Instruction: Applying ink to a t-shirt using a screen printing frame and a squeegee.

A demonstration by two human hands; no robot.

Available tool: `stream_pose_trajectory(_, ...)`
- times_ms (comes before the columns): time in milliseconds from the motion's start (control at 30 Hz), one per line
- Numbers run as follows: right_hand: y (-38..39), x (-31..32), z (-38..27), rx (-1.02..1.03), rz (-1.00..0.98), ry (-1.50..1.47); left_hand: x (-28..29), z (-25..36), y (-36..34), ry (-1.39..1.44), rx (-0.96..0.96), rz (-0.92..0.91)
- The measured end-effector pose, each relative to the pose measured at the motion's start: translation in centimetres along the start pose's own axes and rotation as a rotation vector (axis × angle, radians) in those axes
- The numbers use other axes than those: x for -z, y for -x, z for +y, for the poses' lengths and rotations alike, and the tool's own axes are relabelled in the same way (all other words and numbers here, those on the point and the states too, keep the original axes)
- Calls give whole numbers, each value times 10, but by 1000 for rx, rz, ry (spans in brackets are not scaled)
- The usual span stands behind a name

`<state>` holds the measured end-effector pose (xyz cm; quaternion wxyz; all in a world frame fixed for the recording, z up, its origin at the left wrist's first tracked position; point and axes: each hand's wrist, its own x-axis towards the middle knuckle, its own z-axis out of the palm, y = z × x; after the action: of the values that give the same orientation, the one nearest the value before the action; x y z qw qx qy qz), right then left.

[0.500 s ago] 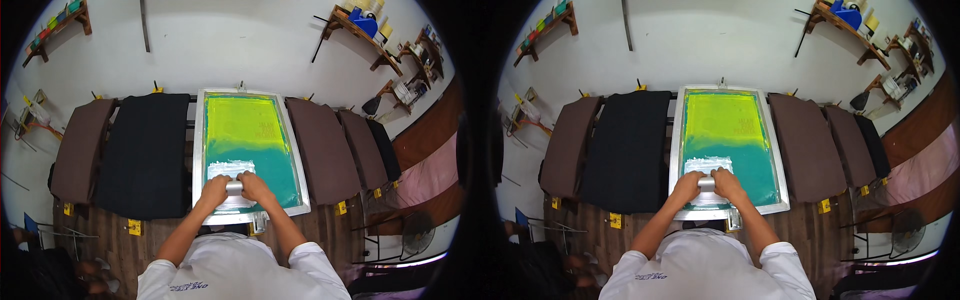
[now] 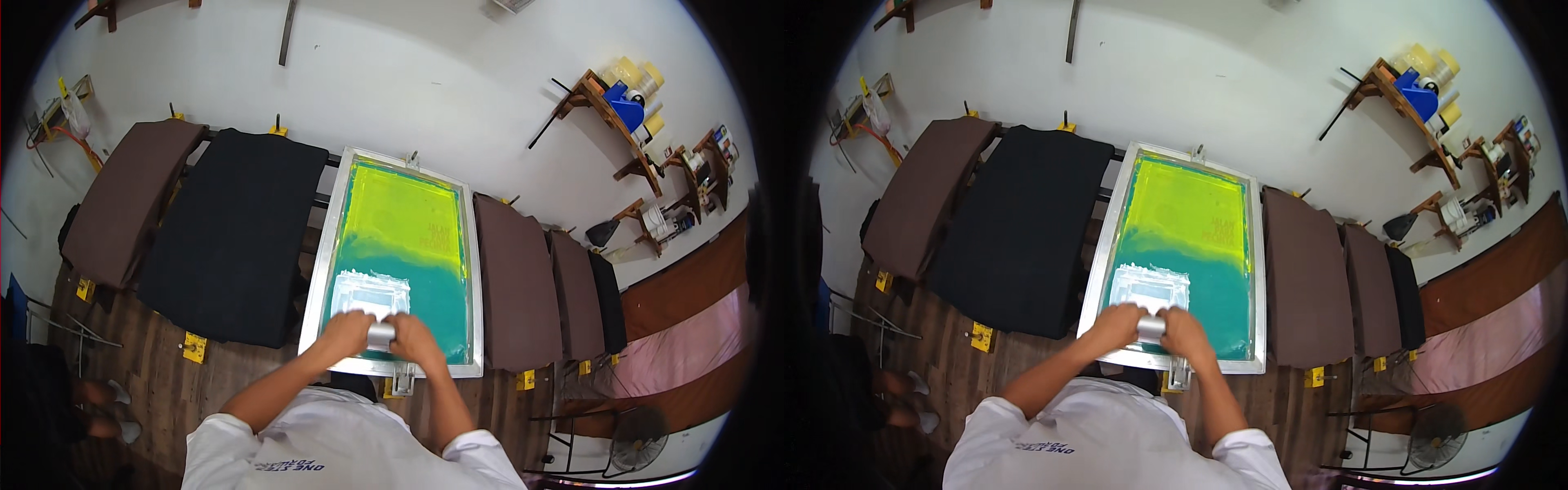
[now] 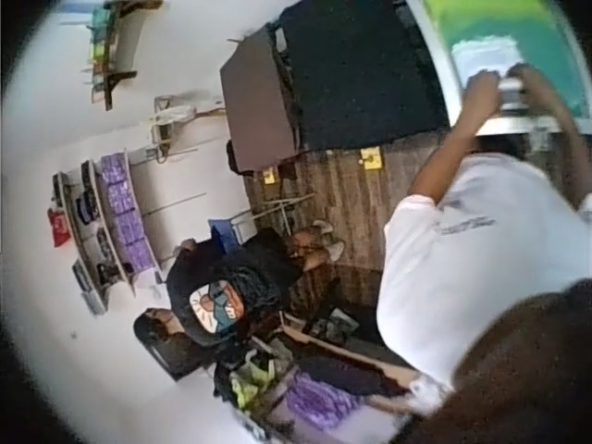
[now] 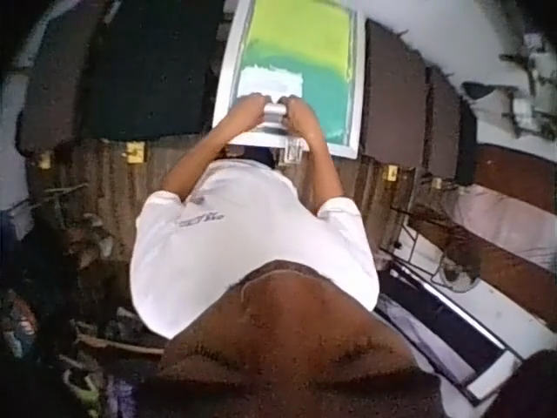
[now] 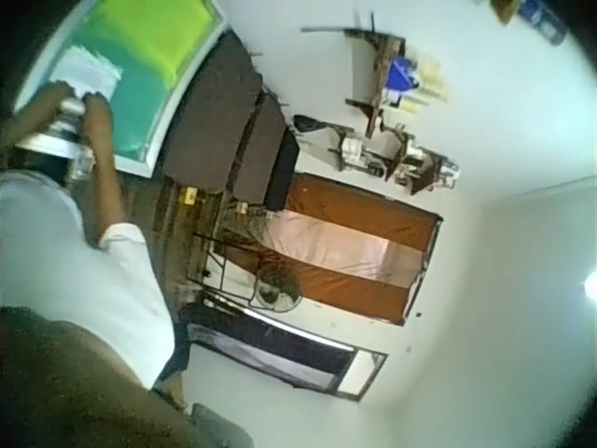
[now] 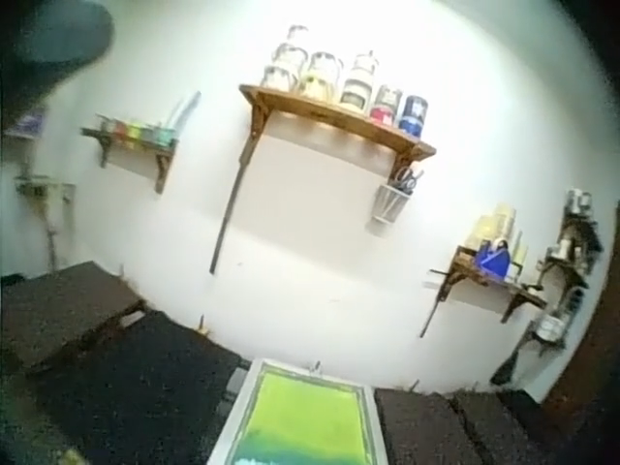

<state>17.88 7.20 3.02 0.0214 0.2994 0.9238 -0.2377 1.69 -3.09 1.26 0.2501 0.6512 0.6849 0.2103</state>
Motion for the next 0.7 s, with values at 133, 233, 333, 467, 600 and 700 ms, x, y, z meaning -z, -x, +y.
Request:
stream_pose_trajectory(133, -65, 11, 26, -39, 7, 71, 4, -33, -66, 28, 70, 52)
stream_pose_trajectory(233, -86, 15, 31, -58, -27, 71, 8, -42, -85, 4, 92, 0)
stream_pose_trajectory(333, -83, 11, 32, -104, -56, 82, 11, -36, -84, -16, 118, -56)
stream_pose_trajectory(467, -54, -10, 26, -37, 112, 67, -12, -32, -53, 17, 50, 103)
stream_pose_trajectory(600, -9, -26, 4, -56, 175, 8, -22, -11, -9, 83, 26, 166)
stream_pose_trajectory(700, 26, -29, -20, -97, 116, 12, -42, -1, 24, 18, 52, 138)
